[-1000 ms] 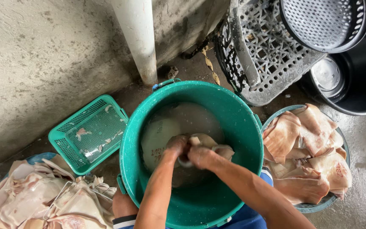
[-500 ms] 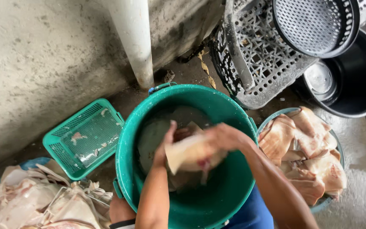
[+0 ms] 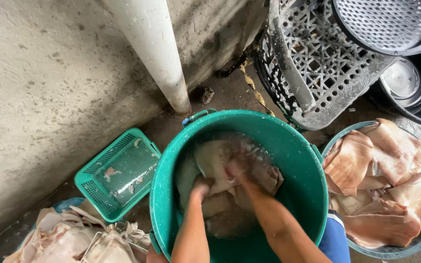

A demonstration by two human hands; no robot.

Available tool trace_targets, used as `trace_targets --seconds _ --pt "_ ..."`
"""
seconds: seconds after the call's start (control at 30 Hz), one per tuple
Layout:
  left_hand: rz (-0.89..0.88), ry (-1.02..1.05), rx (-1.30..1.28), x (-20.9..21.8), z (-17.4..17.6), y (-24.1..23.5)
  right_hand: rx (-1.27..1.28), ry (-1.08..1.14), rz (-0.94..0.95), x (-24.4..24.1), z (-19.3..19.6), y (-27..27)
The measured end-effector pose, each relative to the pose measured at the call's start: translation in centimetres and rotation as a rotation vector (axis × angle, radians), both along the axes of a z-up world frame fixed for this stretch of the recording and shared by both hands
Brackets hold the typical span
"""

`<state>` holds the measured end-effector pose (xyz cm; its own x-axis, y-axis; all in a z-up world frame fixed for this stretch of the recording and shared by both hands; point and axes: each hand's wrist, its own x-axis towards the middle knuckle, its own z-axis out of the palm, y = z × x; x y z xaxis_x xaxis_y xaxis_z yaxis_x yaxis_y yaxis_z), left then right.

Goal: The person cleans and sorts pieces of animal skin by rinsing them in a basin of water and moving them between containers.

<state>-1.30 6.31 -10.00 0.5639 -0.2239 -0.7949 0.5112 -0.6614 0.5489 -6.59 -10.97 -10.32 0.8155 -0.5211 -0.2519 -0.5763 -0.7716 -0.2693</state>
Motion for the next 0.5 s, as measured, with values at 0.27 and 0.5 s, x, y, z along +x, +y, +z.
trace_targets --seconds 0.27,0.5 --pt "0.654 0.427 -0.315 -1.6 2.4 1.0 0.296 0.255 0.124 1.8 -1.1 -0.7" --pt "0.878 0.51 -0.375 -0.6 7.2 0.4 0.587 0.123 0.545 0.6 -1.7 -0.4"
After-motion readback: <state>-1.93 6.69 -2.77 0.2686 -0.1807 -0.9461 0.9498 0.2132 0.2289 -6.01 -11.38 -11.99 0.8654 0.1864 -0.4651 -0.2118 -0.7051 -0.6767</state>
